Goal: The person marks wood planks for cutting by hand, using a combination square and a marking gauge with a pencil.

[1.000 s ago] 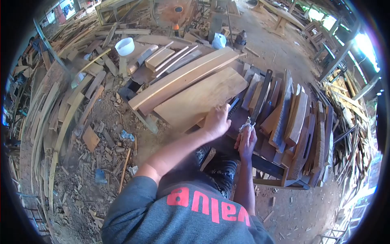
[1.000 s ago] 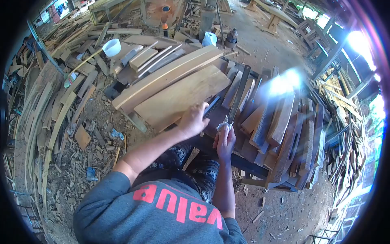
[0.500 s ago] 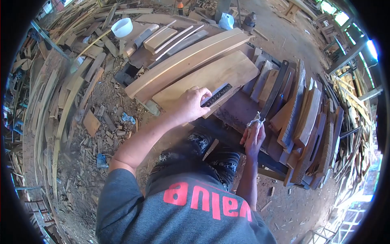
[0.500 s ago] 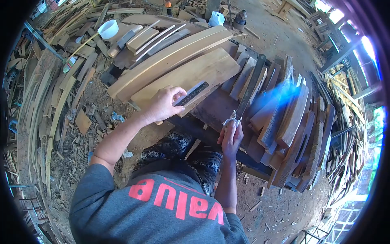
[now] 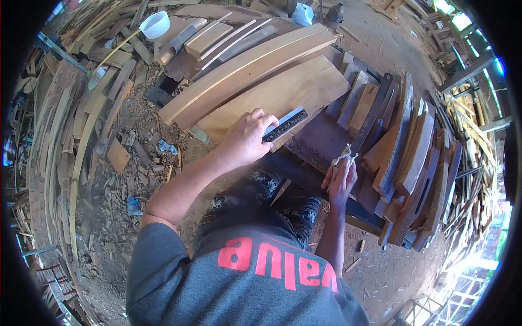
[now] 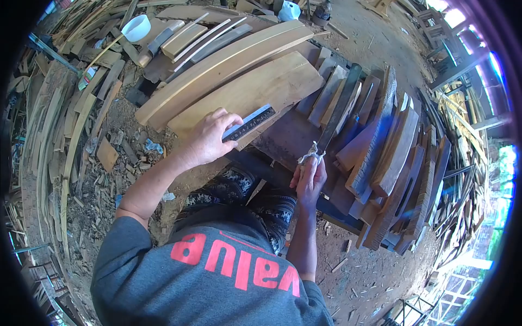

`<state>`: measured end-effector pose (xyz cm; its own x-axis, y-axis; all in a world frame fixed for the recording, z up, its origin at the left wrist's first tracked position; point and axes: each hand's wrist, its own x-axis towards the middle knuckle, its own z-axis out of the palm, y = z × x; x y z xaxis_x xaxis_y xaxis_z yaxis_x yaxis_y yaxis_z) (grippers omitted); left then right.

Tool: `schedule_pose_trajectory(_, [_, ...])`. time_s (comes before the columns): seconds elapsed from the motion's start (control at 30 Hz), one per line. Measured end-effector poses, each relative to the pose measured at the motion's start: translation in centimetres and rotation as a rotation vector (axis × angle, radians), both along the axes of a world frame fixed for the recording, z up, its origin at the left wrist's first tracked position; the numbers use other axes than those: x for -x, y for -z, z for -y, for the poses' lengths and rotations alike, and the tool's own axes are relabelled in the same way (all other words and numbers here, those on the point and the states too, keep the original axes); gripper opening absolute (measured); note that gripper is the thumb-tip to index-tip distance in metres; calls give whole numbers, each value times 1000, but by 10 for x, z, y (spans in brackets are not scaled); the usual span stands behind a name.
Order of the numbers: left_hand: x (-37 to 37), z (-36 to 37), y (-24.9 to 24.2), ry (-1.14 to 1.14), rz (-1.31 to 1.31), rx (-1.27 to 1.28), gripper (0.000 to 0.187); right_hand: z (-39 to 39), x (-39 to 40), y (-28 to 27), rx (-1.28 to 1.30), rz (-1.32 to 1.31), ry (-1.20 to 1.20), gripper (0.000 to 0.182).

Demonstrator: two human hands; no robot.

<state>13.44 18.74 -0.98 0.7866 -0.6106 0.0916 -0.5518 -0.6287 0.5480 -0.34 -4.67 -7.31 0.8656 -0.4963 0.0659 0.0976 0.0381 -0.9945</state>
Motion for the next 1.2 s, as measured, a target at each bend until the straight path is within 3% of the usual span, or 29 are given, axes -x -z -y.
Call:
schedule_pose_trajectory(0.33, [0,-9,-2,32,-59,-3,39,5,-20,-15,-60,-41,-52,34])
schedule_pose_trajectory(0.5, [-7,-9,-3,21,-162,2,42,10,-45,-14,73,12,-83,27])
schedule_pose_trajectory(0.7, [-8,-8,-2,19,-165,17,46,8,-80,-9,53,-32,9,17])
schedule_pose_trajectory(0.83, [-5,-6,-7,-2,-154,-1,46,11,-97,-3,150,-66,22,16])
schedule_pose_trajectory(1.03, [-4,-4,-10,-13,-164,-4,44,6,-105,-11,514,-113,1,27])
schedule_pose_trajectory(1.2, [-4,-4,-4,-2,-166,37,44,2,-105,-17,593,-135,3,36])
